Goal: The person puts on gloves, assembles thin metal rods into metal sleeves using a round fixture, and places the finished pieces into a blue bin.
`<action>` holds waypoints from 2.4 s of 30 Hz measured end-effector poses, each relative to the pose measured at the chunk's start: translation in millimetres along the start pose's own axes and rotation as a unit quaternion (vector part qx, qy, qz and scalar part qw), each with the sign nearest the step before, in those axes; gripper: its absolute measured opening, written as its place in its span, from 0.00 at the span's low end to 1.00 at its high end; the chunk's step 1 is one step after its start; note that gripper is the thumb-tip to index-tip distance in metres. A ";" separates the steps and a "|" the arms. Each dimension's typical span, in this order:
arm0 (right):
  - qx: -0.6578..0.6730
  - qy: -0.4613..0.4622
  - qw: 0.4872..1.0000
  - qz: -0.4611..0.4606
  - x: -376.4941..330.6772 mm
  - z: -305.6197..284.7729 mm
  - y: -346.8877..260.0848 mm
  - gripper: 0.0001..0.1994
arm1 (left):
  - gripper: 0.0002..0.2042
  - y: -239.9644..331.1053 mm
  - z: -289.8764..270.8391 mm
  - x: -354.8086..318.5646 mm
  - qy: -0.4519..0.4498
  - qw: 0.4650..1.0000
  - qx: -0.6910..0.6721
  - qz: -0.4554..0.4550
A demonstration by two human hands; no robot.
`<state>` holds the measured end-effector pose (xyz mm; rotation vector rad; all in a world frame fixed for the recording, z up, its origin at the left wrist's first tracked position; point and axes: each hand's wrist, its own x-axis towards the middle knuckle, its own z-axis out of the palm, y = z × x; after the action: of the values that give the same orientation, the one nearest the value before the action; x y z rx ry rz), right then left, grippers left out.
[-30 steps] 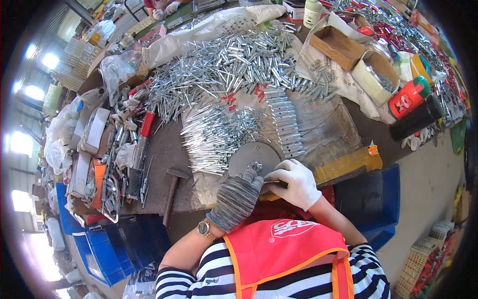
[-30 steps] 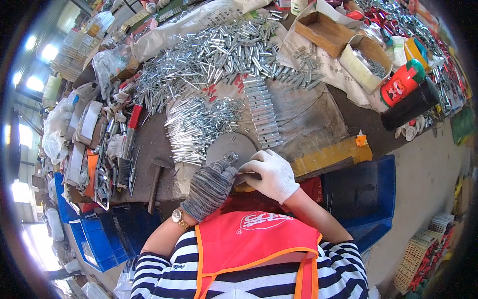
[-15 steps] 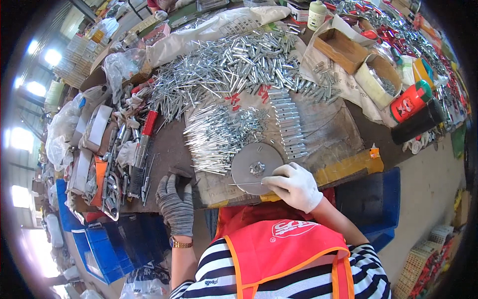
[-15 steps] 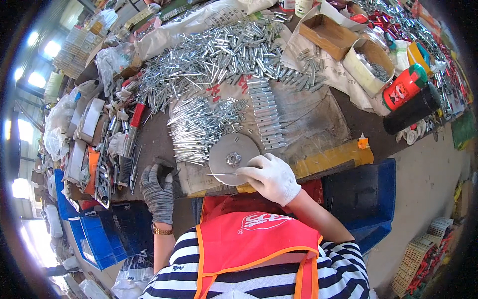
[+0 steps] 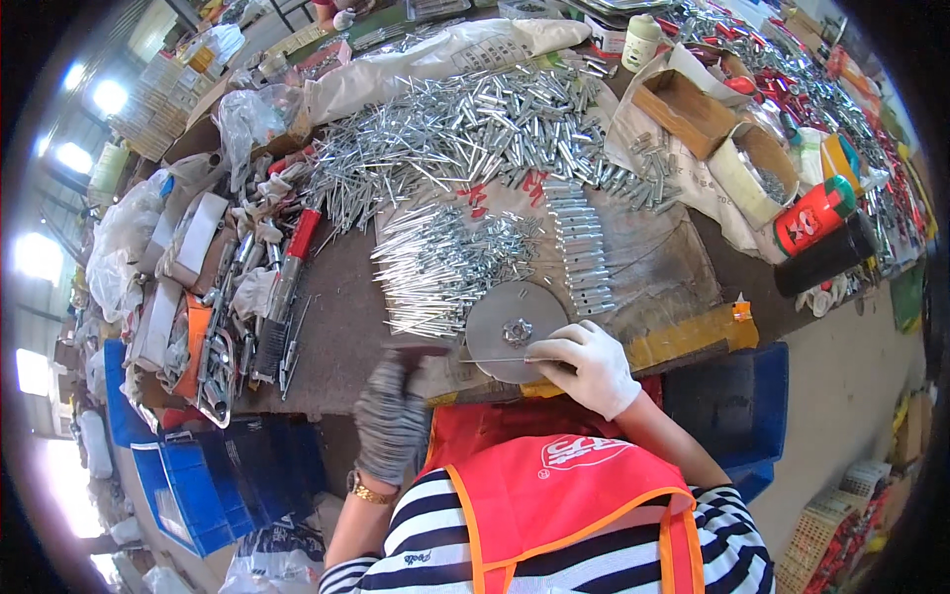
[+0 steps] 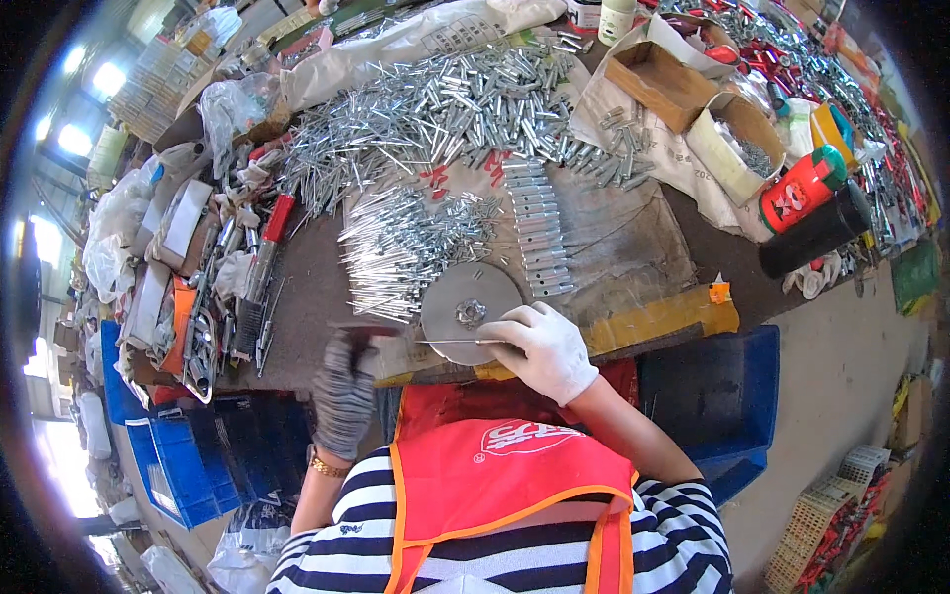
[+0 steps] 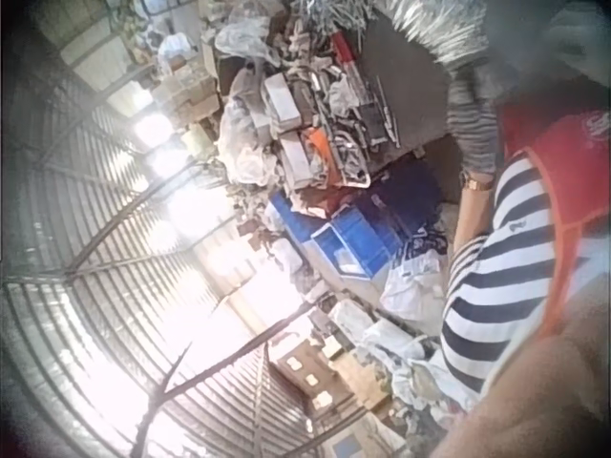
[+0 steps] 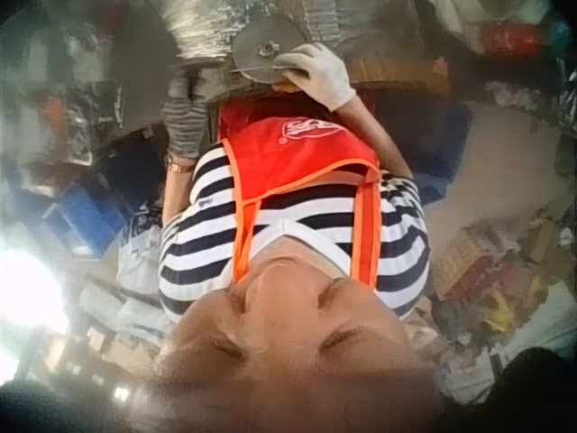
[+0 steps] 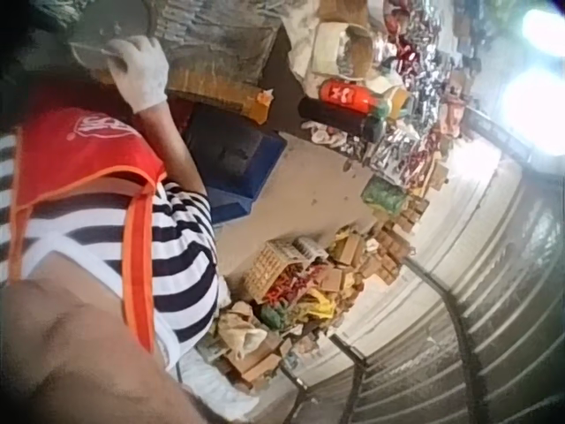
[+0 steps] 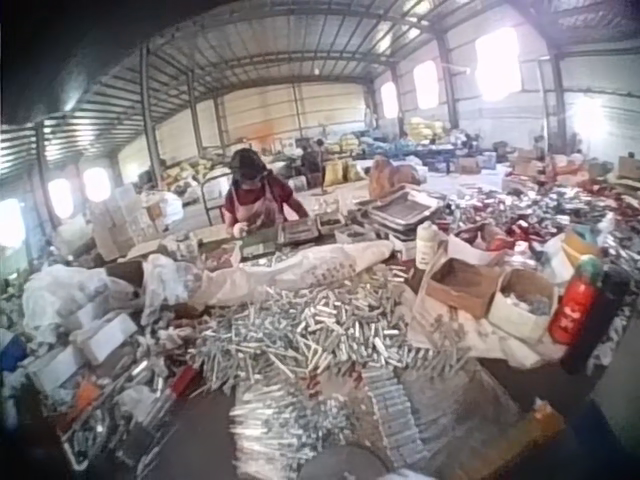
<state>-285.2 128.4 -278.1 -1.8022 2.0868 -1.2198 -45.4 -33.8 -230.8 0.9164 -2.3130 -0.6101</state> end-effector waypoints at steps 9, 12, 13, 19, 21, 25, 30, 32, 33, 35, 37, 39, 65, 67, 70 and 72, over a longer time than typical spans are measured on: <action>-0.003 0.002 1.000 0.027 1.1 -0.4 -1.9 0.19 | 0.27 26.8 27.6 12.8 -0.196 0.949 0.073 0.234; 0.001 0.009 1.000 0.027 0.0 -0.9 -0.7 0.20 | 0.23 37.9 26.5 20.2 -0.251 0.941 0.078 0.215; -0.002 0.005 0.999 0.032 0.4 -1.8 -1.1 0.20 | 0.18 41.2 24.8 21.8 -0.231 0.945 0.069 0.219; 0.001 -0.002 0.999 0.034 -0.3 -1.8 0.0 0.20 | 0.31 42.0 23.8 10.9 -0.217 0.948 0.101 0.210; -0.002 0.005 1.000 0.021 1.9 -2.0 0.9 0.20 | 0.32 36.9 30.0 17.2 -0.278 0.932 0.123 0.199; 0.009 -0.004 0.999 0.042 1.0 -3.1 -2.7 0.21 | 0.33 43.7 19.7 17.8 -0.196 0.945 0.072 0.250; -0.001 -0.003 1.000 0.025 1.4 -3.1 -0.9 0.21 | 0.33 51.6 25.4 18.7 -0.263 0.941 0.118 0.179; 0.000 -0.010 1.000 0.029 0.2 -3.6 -1.0 0.20 | 0.33 47.1 27.4 19.9 -0.240 0.935 0.091 0.246; 0.000 -0.010 1.000 0.029 0.3 -3.8 -1.0 0.20 | 0.33 48.4 24.0 19.7 -0.240 0.935 0.090 0.247; -0.012 -0.028 0.999 0.035 1.0 -3.7 -1.4 0.21 | 0.25 53.1 14.3 17.9 -0.196 0.956 0.074 0.204; -0.011 -0.024 0.999 0.039 0.5 -3.4 -0.6 0.20 | 0.26 48.5 16.8 14.0 -0.171 0.958 0.075 0.218; -0.006 -0.025 0.999 0.035 1.0 -1.7 -0.6 0.20 | 0.26 43.5 21.7 9.6 -0.142 0.961 0.082 0.224; -0.098 -0.012 0.991 -0.088 5.5 -5.2 -2.5 0.09 | 0.27 -25.1 -15.0 15.1 -0.057 0.958 0.279 -0.023; -0.096 -0.020 0.992 -0.086 9.8 -7.1 -5.3 0.09 | 0.27 -50.8 -21.2 10.4 -0.045 0.941 0.327 -0.069; -0.095 -0.043 0.991 -0.084 16.4 -8.4 -10.9 0.07 | 0.23 -91.9 -29.6 -0.2 -0.037 0.927 0.364 -0.083; -0.100 -0.058 0.990 -0.080 17.8 -7.4 -12.8 0.07 | 0.20 -80.0 -28.9 5.5 -0.006 0.943 0.330 -0.033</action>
<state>-284.5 116.9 -258.1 -2.1074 2.1002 -0.9399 7.2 -96.4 -255.1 1.2831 -2.5430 0.1698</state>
